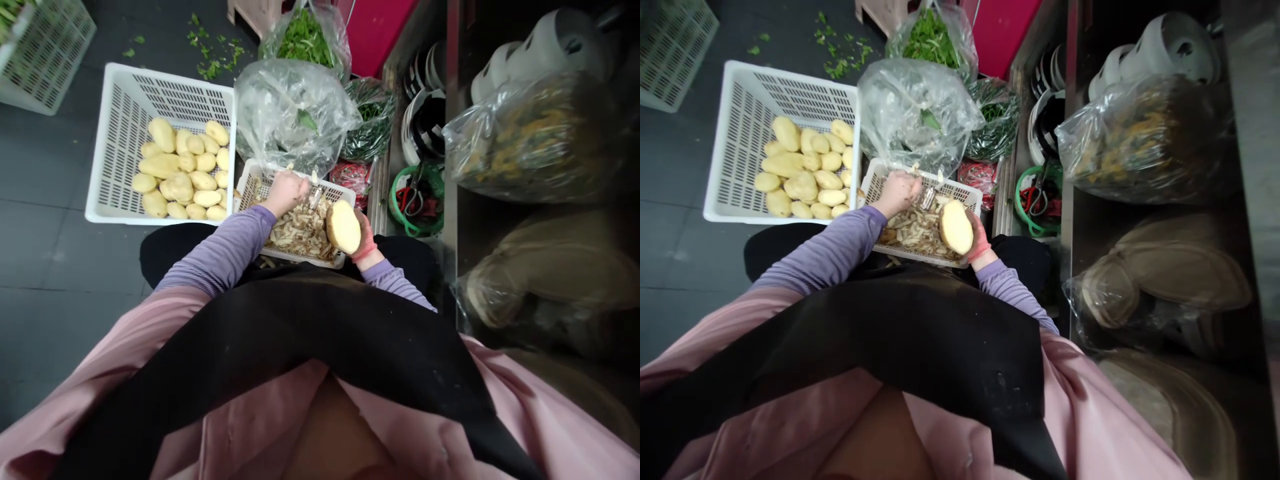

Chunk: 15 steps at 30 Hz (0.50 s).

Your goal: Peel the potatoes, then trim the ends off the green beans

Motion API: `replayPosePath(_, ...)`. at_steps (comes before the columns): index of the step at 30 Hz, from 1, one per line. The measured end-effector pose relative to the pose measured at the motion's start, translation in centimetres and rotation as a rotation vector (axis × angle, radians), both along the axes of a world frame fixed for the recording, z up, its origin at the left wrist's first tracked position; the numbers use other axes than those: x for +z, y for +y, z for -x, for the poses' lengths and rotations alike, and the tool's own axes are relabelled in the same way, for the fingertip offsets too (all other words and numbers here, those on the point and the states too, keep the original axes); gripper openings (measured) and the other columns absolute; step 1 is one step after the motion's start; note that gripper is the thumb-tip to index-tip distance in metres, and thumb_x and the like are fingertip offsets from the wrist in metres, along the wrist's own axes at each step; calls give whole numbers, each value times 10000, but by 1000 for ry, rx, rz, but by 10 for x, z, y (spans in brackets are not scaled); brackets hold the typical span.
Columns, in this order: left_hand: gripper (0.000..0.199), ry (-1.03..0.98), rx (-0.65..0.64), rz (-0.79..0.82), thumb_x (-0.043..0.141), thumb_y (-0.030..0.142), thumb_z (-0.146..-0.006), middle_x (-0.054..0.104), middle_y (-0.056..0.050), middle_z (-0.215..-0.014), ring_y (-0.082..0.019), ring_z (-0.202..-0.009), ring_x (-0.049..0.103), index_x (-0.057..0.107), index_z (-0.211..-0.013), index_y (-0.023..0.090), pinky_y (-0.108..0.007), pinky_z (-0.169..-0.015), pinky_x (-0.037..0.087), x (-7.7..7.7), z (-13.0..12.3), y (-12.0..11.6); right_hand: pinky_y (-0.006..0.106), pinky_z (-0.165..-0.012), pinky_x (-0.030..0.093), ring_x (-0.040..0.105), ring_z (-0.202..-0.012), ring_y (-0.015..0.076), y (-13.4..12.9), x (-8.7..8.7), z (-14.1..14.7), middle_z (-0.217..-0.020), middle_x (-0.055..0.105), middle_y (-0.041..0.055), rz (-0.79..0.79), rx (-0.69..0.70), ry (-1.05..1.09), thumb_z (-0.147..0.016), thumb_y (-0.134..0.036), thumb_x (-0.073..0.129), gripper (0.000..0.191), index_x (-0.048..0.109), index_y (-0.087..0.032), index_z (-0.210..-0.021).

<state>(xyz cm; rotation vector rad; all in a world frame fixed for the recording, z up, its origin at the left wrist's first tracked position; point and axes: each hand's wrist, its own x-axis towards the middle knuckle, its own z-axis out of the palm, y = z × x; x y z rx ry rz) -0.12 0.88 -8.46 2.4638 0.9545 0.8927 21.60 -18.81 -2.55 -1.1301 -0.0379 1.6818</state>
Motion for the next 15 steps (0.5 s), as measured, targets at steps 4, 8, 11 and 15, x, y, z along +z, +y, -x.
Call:
replayPosePath(4, 597, 98, -40, -17, 503, 455, -1251, 652, -102, -694, -335, -876, 680, 599, -685, 291, -569, -954, 591, 25, -19, -43, 603, -1166, 829, 985, -1165, 353, 14, -13, 15, -1031, 981, 39, 33, -155, 56, -1072, -597, 880, 399, 835, -290, -1323)
replayPosePath(8, 583, 79, -183, -62, 554, 521, -1258, 680, -92, -755, -328, -944, 678, 644, -734, 282, -561, -990, 580, 29, -32, -76, 573, -1127, 840, 995, -1183, 365, 17, -9, 21, -1074, 992, 51, 16, -86, 128, -1137, -673, 850, 491, 833, -278, -1429)
replayPosePath(11, 558, 40, -169, -46, 589, 483, -1235, 630, -71, -711, -312, -905, 651, 622, -714, 283, -538, -974, 563, 17, -25, -61, 527, -1064, 855, 1003, -1097, 357, 17, -1, 18, -1043, 987, 55, 16, -36, 114, -1155, -703, 869, 546, 831, -271, -1486)
replayPosePath(15, 571, 73, 20, 19, 587, 427, -1181, 519, -57, -630, -315, -827, 609, 499, -630, 307, -550, -928, 541, 11, -7, -24, 518, -1032, 868, 998, -979, 338, 16, -4, 11, -994, 980, 59, 58, -11, 37, -1138, -589, 943, 484, 842, -256, -1474)
